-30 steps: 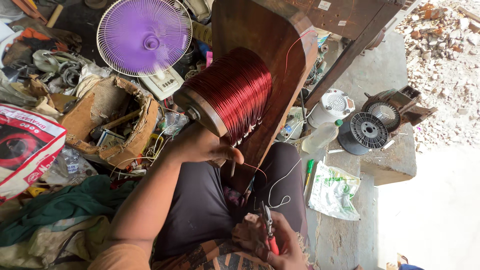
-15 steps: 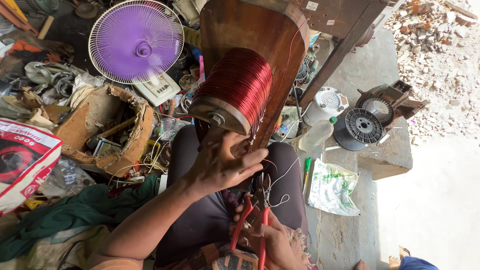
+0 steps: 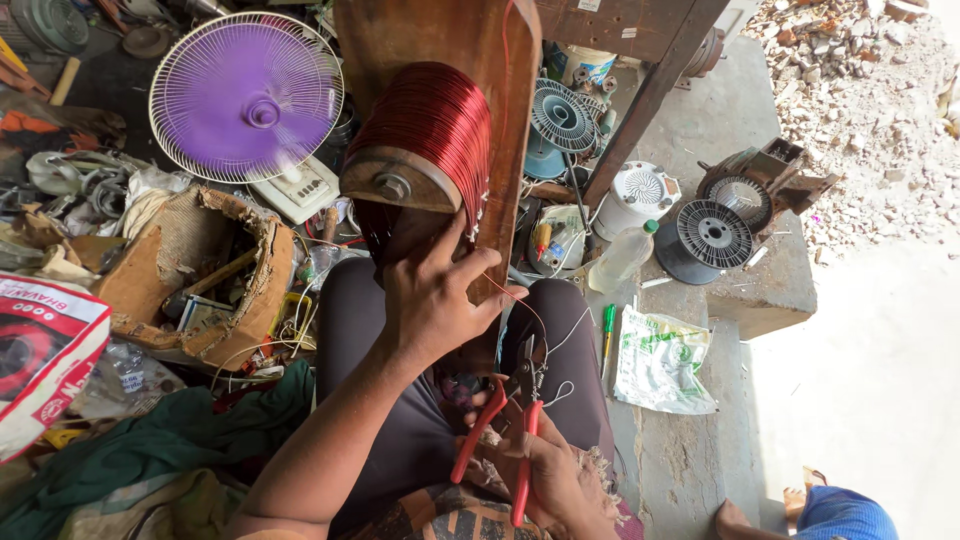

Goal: The person winds red copper wire onto a wooden bobbin using a hand-cranked winder. They then tie off the wire end with a thin string and trim the excess with pliers.

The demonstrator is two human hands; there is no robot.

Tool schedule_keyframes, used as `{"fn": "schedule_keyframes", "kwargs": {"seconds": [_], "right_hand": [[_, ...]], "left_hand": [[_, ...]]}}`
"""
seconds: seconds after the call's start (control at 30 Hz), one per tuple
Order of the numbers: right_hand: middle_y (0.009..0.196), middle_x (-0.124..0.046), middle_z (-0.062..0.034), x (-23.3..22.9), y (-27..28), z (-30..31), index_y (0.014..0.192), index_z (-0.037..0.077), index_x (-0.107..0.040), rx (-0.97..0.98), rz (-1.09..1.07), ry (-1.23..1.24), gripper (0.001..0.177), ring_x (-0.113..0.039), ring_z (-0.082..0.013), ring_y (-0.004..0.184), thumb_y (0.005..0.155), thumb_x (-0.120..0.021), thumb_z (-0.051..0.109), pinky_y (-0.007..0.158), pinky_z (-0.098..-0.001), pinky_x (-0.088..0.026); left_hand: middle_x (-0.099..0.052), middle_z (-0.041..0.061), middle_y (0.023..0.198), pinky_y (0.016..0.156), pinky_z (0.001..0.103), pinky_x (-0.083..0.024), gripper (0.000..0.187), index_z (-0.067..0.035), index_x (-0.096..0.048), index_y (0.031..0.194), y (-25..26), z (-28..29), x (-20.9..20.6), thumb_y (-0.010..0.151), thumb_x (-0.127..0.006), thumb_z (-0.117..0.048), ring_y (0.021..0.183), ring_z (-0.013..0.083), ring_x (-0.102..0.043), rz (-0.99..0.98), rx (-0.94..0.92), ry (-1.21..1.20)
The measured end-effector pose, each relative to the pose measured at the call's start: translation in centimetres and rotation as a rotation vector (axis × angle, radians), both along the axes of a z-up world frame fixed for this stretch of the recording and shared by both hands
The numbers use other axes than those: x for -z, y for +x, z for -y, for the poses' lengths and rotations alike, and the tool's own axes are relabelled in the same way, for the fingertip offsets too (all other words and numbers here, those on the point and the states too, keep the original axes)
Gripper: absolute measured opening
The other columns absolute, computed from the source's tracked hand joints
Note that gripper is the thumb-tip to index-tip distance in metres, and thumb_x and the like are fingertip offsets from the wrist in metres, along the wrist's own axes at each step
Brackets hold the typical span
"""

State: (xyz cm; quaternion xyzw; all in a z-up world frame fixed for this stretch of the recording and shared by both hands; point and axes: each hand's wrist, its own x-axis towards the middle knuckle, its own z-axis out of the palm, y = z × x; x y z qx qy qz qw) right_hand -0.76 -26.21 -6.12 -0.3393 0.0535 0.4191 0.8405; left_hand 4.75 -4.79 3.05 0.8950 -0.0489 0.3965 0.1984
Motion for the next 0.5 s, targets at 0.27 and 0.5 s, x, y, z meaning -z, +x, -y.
{"fn": "schedule_keyframes", "kwargs": {"seconds": [0.27, 0.5], "right_hand": [[0.121, -0.058, -0.0202, -0.6, 1.4, -1.1, 0.138, -0.006, -0.047, -0.007, 0.054, 0.054, 0.066, -0.064, -0.0434, 0.105, 0.072, -0.056, 0.000, 0.091, -0.0592, -0.054], [0.123, -0.062, -0.0156, -1.5, 1.2, -2.2, 0.135, -0.003, -0.050, 0.003, 0.045, 0.069, 0.067, -0.063, -0.0318, 0.110, 0.068, -0.055, 0.001, 0.098, -0.0599, -0.052]], "left_hand": [[-0.059, 0.031, 0.140, 0.076, 0.047, -0.053, 0.055, -0.019, -0.075, 0.102, 1.7, -1.6, 0.6, 0.071, -0.085, -0.063, 0.101, 0.0385, -0.071, -0.080, -0.145, 0.008], [-0.060, 0.027, 0.137, 0.077, 0.046, -0.051, 0.060, -0.021, -0.072, 0.107, 1.9, -3.4, 0.3, 0.069, -0.087, -0.065, 0.104, 0.0361, -0.070, -0.048, -0.205, 0.009]]}}
